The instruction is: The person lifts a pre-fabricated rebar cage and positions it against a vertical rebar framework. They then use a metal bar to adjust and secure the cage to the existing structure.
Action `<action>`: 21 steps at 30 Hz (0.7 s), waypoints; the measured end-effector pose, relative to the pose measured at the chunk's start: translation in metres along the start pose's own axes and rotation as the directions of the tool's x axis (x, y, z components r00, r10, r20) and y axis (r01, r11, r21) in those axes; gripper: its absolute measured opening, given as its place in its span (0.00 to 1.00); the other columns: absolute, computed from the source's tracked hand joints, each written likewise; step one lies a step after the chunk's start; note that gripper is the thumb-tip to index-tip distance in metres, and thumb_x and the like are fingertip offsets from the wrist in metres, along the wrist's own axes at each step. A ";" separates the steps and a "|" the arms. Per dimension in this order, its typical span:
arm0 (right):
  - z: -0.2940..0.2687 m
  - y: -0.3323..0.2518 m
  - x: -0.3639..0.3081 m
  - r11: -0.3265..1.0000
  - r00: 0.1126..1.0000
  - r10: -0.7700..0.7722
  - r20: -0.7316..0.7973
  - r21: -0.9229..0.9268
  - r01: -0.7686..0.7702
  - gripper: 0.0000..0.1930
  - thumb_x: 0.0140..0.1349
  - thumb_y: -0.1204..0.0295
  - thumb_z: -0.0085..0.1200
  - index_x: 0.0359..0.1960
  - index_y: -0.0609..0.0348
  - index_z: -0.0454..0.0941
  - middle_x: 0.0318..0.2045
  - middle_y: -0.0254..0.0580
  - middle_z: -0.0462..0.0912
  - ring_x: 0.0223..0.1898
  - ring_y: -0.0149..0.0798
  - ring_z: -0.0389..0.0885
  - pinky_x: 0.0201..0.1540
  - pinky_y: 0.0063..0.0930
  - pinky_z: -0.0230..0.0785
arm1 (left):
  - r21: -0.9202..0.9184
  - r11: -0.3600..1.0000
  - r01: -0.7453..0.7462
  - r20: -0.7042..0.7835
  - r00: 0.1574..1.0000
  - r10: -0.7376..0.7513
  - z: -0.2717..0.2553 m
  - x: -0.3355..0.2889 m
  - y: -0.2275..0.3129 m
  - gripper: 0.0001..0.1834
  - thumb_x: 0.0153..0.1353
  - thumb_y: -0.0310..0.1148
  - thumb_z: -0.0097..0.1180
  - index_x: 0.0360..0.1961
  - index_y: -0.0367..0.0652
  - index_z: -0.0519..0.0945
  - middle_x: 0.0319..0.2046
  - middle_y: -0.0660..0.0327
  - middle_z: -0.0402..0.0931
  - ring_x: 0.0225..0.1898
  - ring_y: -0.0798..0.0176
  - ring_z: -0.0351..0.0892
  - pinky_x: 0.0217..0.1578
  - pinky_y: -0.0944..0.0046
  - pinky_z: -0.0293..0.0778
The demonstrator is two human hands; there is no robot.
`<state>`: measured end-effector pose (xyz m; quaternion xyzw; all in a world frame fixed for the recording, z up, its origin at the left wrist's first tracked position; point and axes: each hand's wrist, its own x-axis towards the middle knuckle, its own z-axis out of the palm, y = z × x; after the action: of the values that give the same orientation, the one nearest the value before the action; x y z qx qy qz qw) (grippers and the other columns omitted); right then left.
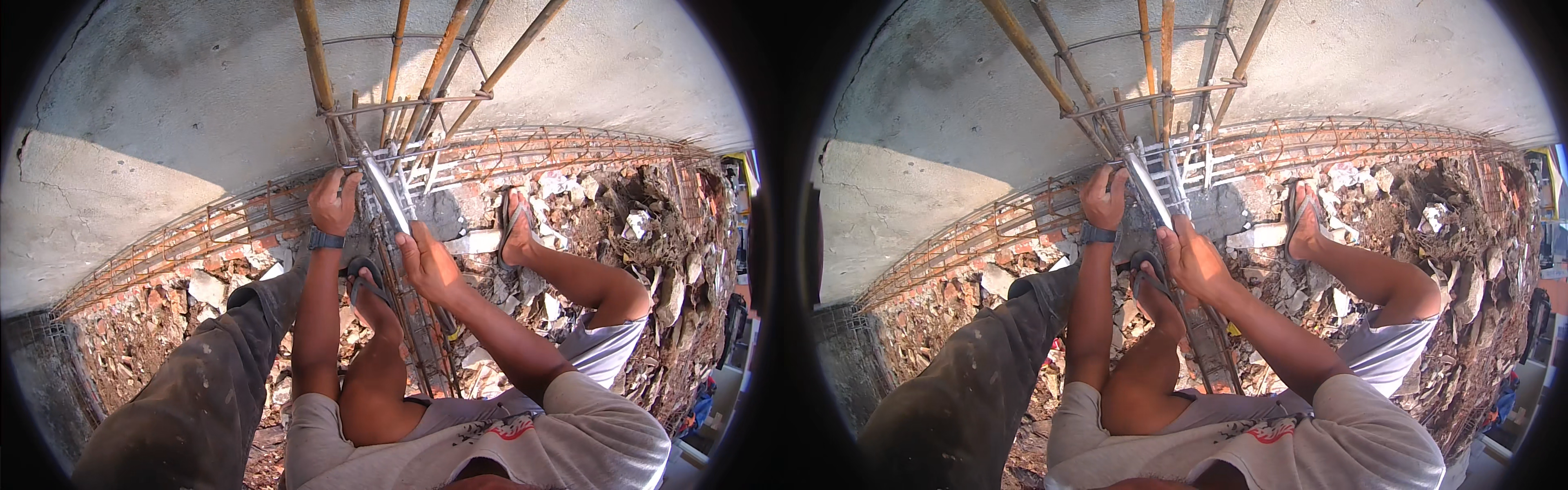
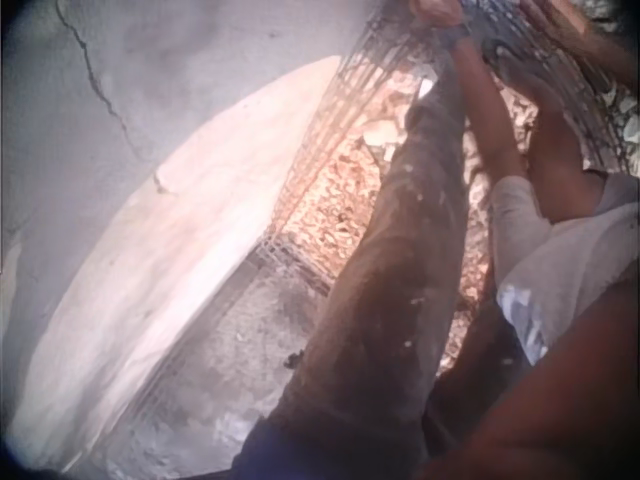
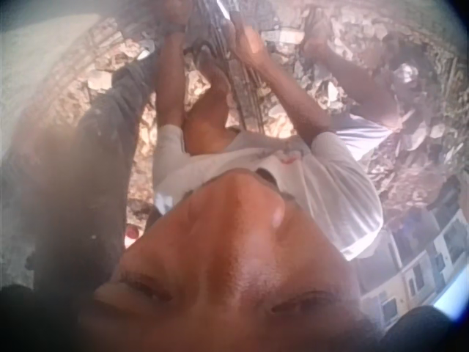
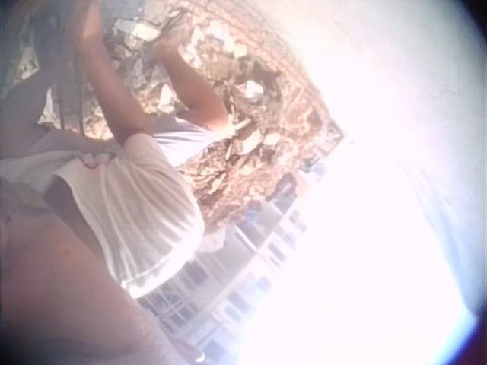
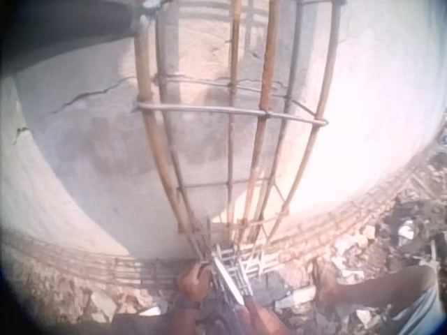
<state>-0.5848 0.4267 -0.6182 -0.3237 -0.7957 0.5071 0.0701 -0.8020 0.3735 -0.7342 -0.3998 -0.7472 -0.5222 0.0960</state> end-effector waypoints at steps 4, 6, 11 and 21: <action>-0.002 -0.019 0.000 0.997 0.997 0.049 0.052 0.057 -0.052 0.18 0.78 0.56 0.39 0.50 0.61 0.66 0.27 0.63 0.76 0.33 0.72 0.77 0.35 0.57 0.66 | -0.066 0.997 0.038 0.025 0.999 -0.036 -0.009 0.006 0.003 0.16 0.63 0.40 0.67 0.38 0.35 0.84 0.35 0.46 0.84 0.36 0.42 0.84 0.36 0.51 0.77; 0.005 -0.018 -0.011 0.993 0.993 -0.097 -0.069 0.068 0.101 0.19 0.78 0.55 0.40 0.48 0.63 0.66 0.25 0.61 0.75 0.29 0.67 0.77 0.32 0.54 0.66 | -0.071 0.997 0.040 0.021 0.999 -0.038 -0.008 0.007 0.004 0.16 0.63 0.40 0.67 0.38 0.34 0.84 0.34 0.46 0.84 0.36 0.42 0.84 0.36 0.51 0.78; -0.001 -0.031 0.010 0.984 0.998 0.055 0.034 0.168 -0.060 0.18 0.78 0.56 0.42 0.43 0.62 0.69 0.19 0.46 0.72 0.21 0.44 0.74 0.26 0.39 0.67 | 0.019 1.000 0.003 0.022 1.000 -0.004 -0.007 0.001 -0.005 0.17 0.63 0.40 0.67 0.38 0.33 0.84 0.33 0.46 0.84 0.34 0.41 0.84 0.35 0.52 0.77; -0.014 -0.054 -0.005 0.971 0.998 0.047 0.051 0.234 -0.057 0.20 0.78 0.57 0.42 0.49 0.66 0.66 0.20 0.49 0.74 0.20 0.42 0.82 0.23 0.37 0.73 | -0.073 0.997 0.011 0.003 1.000 -0.011 -0.007 0.005 0.003 0.17 0.64 0.41 0.65 0.36 0.35 0.83 0.31 0.47 0.83 0.33 0.42 0.83 0.34 0.53 0.76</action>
<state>-0.5993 0.4194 -0.5648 -0.3225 -0.7226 0.6066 0.0769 -0.8053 0.3706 -0.7261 -0.3997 -0.7298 -0.5492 0.0773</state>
